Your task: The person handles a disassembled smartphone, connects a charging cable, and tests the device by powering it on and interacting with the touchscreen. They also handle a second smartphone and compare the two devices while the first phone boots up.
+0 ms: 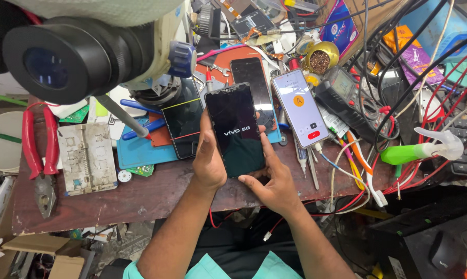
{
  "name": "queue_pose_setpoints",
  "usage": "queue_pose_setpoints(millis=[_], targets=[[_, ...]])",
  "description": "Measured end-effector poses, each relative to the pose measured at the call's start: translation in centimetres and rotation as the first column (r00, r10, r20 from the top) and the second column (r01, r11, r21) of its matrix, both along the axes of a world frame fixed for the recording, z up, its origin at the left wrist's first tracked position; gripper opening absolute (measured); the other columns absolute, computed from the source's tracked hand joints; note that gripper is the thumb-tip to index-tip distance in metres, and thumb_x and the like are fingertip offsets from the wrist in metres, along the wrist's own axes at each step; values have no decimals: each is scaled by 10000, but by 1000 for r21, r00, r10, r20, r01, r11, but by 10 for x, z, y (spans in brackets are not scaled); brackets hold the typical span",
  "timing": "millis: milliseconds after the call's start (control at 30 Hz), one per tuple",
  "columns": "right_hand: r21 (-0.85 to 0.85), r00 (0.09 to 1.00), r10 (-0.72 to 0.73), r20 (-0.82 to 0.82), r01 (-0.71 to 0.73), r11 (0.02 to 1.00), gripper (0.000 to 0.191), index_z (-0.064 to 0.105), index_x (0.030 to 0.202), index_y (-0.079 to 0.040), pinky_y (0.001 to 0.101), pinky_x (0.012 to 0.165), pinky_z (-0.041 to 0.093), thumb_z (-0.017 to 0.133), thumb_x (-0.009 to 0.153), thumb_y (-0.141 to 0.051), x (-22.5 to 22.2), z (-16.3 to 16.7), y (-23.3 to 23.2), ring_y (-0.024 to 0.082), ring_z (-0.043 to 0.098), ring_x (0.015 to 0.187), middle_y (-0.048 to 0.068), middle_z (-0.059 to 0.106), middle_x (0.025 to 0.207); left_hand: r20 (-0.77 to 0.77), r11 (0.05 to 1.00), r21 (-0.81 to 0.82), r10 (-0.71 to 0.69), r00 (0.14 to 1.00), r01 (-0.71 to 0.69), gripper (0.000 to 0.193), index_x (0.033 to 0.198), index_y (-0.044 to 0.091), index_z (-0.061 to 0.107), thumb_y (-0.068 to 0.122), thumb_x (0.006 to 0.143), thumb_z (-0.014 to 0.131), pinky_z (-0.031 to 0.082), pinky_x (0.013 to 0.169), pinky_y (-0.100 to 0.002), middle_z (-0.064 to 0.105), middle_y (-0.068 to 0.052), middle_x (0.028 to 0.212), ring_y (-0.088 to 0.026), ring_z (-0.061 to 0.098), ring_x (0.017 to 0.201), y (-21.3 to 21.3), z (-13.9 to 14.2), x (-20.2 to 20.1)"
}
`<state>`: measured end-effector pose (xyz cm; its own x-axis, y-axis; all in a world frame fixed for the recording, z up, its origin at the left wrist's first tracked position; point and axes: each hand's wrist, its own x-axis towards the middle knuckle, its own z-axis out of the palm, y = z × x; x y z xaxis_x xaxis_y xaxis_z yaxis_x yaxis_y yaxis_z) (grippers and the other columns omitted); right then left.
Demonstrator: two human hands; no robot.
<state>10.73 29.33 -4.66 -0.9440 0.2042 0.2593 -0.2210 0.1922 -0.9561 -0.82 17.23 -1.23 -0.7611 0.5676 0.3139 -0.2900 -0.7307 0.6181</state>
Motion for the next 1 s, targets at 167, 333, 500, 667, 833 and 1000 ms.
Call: queue_pose_setpoints(millis=[167, 333, 500, 667, 833, 1000], targets=[[0, 999, -12, 35, 12, 1000, 1001, 143, 1637, 12, 304, 908, 641, 769, 858, 45, 0, -2, 0, 198, 603, 1304, 190, 279, 1706, 2, 1000, 1, -9, 1000, 9, 906, 1569, 41, 263, 604, 973, 649, 538, 1090, -558, 552, -286, 1383, -396, 635, 1242, 0, -1, 0], [13, 1000, -11, 0, 11, 1000, 990, 138, 1618, 15, 310, 904, 634, 764, 851, 54, 0, -3, -1, 206, 560, 1345, 198, 204, 1716, 0, 1000, -4, -11, 1000, 11, 911, 1569, 43, 272, 613, 968, 652, 531, 1093, -556, 547, -289, 1396, -394, 629, 1250, -1, -1, -1], [4, 1000, -18, 14, 18, 1000, 995, 139, 1615, 11, 310, 886, 630, 761, 841, 62, 0, -5, -1, 201, 601, 1280, 218, 296, 1673, -7, 1000, 16, -15, 1000, 15, 912, 1574, 56, 266, 616, 964, 651, 525, 1101, -556, 541, -282, 1406, -392, 627, 1253, 0, -1, -1], [-45, 998, -21, 61, 24, 999, 1010, 141, 1642, -4, 299, 881, 632, 761, 847, 53, 0, -8, -1, 183, 684, 1153, 232, 591, 1449, -9, 1000, 17, -16, 1000, 16, 920, 1575, 48, 267, 625, 968, 648, 521, 1112, -564, 546, -283, 1388, -388, 626, 1251, -1, -1, -1], [-14, 999, -20, 27, 20, 1000, 997, 141, 1624, 2, 306, 892, 629, 758, 843, 59, -1, -9, -1, 194, 669, 1189, 235, 549, 1487, -18, 1000, 20, -8, 1000, 8, 927, 1573, 31, 277, 630, 970, 648, 525, 1131, -572, 550, -286, 1382, -381, 630, 1247, -1, 0, -1], [-10, 1000, -11, 11, 11, 1000, 997, 131, 1619, 1, 310, 896, 630, 753, 843, 63, 0, -9, 0, 202, 657, 1211, 238, 512, 1517, -21, 1000, 9, -9, 1000, 9, 918, 1570, 34, 277, 629, 972, 640, 528, 1116, -561, 553, -287, 1378, -379, 633, 1249, -1, -1, -2]])
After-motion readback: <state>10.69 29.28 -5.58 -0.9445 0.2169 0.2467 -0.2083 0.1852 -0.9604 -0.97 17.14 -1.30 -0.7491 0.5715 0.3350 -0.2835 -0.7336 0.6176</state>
